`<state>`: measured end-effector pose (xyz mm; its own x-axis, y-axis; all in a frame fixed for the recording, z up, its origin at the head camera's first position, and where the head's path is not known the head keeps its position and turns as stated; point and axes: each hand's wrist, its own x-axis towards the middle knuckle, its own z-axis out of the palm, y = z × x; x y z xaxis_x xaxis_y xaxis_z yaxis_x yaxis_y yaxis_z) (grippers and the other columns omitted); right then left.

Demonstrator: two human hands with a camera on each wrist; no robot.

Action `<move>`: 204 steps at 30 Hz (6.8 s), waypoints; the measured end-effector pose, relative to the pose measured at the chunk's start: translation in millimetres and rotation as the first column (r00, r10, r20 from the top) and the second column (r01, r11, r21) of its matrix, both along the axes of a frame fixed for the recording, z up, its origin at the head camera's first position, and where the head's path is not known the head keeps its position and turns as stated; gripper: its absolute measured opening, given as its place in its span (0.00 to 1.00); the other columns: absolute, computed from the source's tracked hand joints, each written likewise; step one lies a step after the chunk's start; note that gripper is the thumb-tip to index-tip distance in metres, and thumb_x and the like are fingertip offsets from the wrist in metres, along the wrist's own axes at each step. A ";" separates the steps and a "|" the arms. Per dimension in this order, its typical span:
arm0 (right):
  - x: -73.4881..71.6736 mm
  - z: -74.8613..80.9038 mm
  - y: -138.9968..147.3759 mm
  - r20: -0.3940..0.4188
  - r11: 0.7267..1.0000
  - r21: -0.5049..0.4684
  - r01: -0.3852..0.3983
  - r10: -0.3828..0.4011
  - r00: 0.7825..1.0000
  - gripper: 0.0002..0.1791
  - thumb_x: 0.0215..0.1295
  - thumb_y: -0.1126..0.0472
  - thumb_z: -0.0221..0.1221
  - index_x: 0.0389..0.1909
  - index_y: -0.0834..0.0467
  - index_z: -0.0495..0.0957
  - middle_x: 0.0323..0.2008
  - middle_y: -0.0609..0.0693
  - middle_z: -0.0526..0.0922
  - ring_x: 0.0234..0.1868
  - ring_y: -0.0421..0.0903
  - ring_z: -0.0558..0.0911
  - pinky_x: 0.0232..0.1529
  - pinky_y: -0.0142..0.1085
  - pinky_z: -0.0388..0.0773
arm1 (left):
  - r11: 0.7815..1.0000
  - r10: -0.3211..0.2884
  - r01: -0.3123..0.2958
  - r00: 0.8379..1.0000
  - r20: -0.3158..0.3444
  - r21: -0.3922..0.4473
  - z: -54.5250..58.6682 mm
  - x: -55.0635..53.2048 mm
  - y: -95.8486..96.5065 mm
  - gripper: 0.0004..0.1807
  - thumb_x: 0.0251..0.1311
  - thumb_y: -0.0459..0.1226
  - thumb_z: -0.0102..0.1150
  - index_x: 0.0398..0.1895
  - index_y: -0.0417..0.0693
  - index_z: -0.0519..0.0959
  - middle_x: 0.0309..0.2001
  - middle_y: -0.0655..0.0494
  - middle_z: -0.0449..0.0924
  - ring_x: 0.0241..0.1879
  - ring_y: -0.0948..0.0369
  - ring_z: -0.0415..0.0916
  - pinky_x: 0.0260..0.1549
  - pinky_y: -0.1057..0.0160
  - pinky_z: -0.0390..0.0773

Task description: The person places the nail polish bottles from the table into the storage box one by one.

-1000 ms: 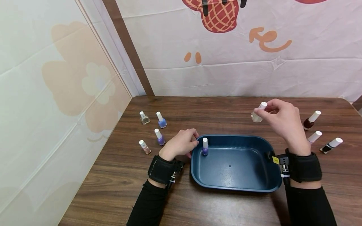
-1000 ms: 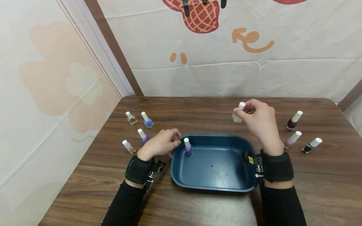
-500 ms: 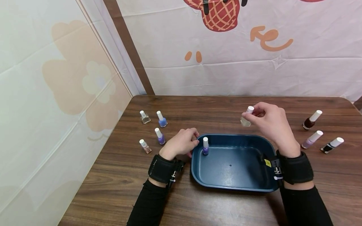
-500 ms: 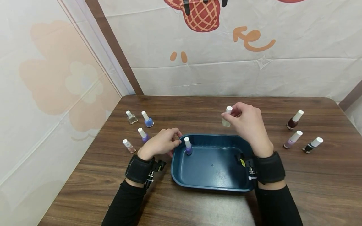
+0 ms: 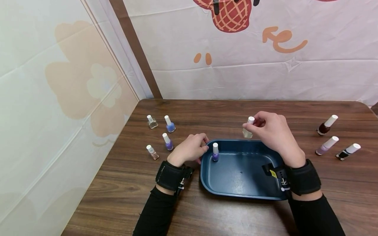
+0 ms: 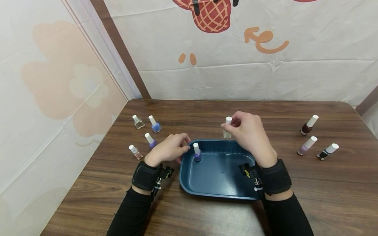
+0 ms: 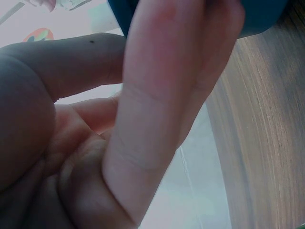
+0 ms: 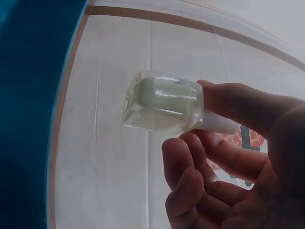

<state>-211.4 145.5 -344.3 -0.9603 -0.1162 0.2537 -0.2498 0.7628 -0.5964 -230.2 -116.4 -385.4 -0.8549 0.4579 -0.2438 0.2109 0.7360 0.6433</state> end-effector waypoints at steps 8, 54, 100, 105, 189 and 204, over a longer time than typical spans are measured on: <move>0.1 -1.9 -7.4 0.021 1.000 0.015 -0.023 0.023 1.000 0.13 0.61 0.51 0.64 0.32 0.59 0.81 0.26 0.53 0.83 0.28 0.47 0.76 0.28 0.36 0.69 | 1.000 -0.013 0.013 1.000 -0.007 0.005 -0.8 0.0 -1.1 0.10 0.69 0.32 0.49 0.51 0.38 0.72 0.31 0.44 0.82 0.19 0.56 0.82 0.22 0.59 0.82; 6.5 -9.6 -32.8 0.241 0.966 0.136 -0.220 0.183 0.953 0.10 0.62 0.53 0.62 0.29 0.56 0.81 0.22 0.48 0.79 0.22 0.42 0.72 0.24 0.34 0.66 | 1.000 0.009 -0.009 1.000 0.025 0.007 2.5 0.8 0.2 0.11 0.69 0.32 0.49 0.51 0.38 0.72 0.34 0.44 0.83 0.17 0.59 0.81 0.24 0.56 0.83; 8.8 -17.4 -49.9 0.384 0.925 0.248 -0.287 0.179 0.906 0.19 0.67 0.55 0.59 0.16 0.55 0.80 0.11 0.44 0.63 0.15 0.41 0.66 0.20 0.31 0.60 | 1.000 0.002 -0.002 1.000 0.025 0.012 0.3 -0.7 -0.5 0.10 0.69 0.32 0.49 0.49 0.38 0.73 0.28 0.48 0.82 0.18 0.58 0.81 0.26 0.55 0.84; 8.8 -18.4 -50.4 0.399 0.924 0.249 -0.291 0.176 0.900 0.18 0.67 0.56 0.59 0.18 0.56 0.82 0.11 0.44 0.64 0.15 0.41 0.66 0.20 0.32 0.61 | 1.000 0.001 -0.002 1.000 0.025 0.012 0.0 -0.8 -0.4 0.10 0.69 0.32 0.49 0.49 0.38 0.73 0.28 0.49 0.81 0.18 0.58 0.81 0.26 0.56 0.84; 8.4 -29.1 -57.0 0.415 0.925 0.250 -0.284 0.163 0.895 0.15 0.66 0.57 0.60 0.21 0.59 0.82 0.12 0.45 0.65 0.15 0.41 0.69 0.19 0.31 0.62 | 1.000 0.004 -0.004 0.999 0.040 0.004 3.0 0.5 0.6 0.11 0.70 0.33 0.49 0.51 0.37 0.73 0.27 0.48 0.81 0.18 0.58 0.81 0.25 0.57 0.83; 9.7 -28.3 -57.4 0.453 0.934 0.230 -0.274 0.146 0.879 0.29 0.68 0.51 0.58 0.06 0.51 0.64 0.09 0.42 0.54 0.12 0.40 0.61 0.19 0.31 0.57 | 1.000 0.006 -0.006 0.999 0.044 -0.002 1.4 -0.3 0.9 0.10 0.70 0.33 0.49 0.50 0.39 0.73 0.30 0.47 0.82 0.19 0.58 0.81 0.25 0.58 0.83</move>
<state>-201.7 88.1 -372.6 -0.9115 -0.3316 -0.2432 -0.1962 0.8705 -0.4514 -230.5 -115.4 -384.0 -0.8460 0.4525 -0.2820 0.1783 0.7386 0.6502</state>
